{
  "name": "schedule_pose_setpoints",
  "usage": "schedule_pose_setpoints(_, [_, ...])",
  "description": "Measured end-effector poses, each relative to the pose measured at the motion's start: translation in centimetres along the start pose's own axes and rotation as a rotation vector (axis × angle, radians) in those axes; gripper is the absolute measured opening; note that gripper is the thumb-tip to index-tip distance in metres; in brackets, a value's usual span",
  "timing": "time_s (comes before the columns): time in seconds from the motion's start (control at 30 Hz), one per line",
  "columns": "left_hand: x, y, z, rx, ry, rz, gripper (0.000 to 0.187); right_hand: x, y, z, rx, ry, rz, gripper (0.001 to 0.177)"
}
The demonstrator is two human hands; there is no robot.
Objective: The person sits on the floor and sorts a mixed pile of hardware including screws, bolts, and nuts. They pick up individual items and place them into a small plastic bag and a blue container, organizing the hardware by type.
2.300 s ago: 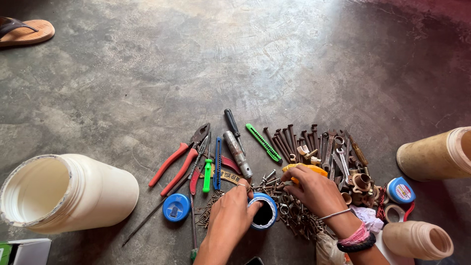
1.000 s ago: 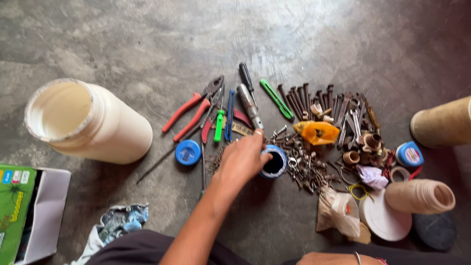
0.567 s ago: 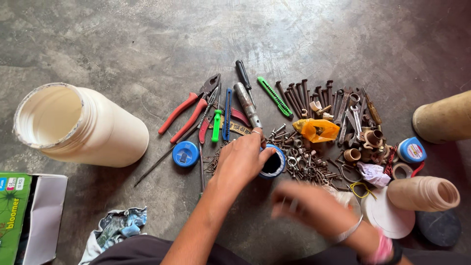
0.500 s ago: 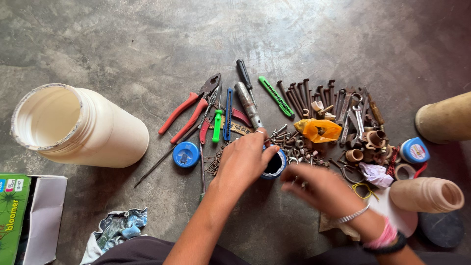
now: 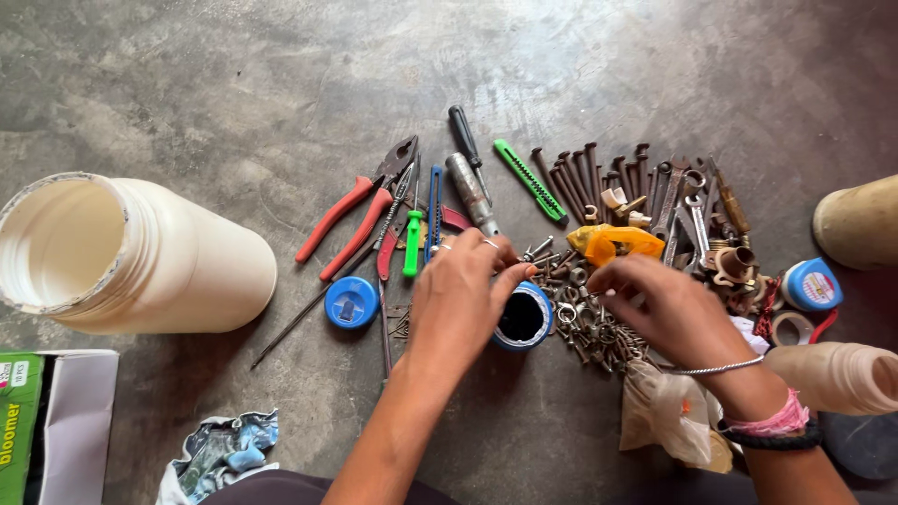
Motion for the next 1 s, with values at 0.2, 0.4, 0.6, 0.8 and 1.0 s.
schedule_pose_setpoints(0.2, [-2.1, -0.6, 0.8, -0.048, 0.38, -0.179, 0.036, 2.7, 0.7, -1.2, 0.051, -0.012, 0.259, 0.025])
schedule_pose_setpoints(0.4, [-5.9, -1.2, 5.1, -0.122, 1.299, -0.332, 0.037, 3.4, -0.4, 1.3, 0.072, -0.07, 0.145, 0.022])
schedule_pose_setpoints(0.6, [-5.7, -2.0, 6.0, -0.052, 1.509, -0.235, 0.029, 1.9, -2.1, 3.6, 0.079, 0.035, 0.087, 0.027])
schedule_pose_setpoints(0.8, [-5.8, -1.2, 5.8, -0.01, 1.381, -0.246, 0.025, -1.3, -3.9, 4.6, 0.133, 0.266, -0.233, 0.046])
schedule_pose_setpoints(1.0, [-4.9, -1.6, 3.9, 0.028, 1.219, -0.239, 0.025, -0.8, -4.1, 3.9, 0.156, 0.263, -0.16, 0.041])
Point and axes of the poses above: each hand's wrist, its own y-axis away from the middle knuckle, its own z-axis out of the palm, x = y × z, the point moved 7 cm from there along -y, towards the middle knuckle, and after that the axes turned 15 degrees about -x, right-handed, at the moved point
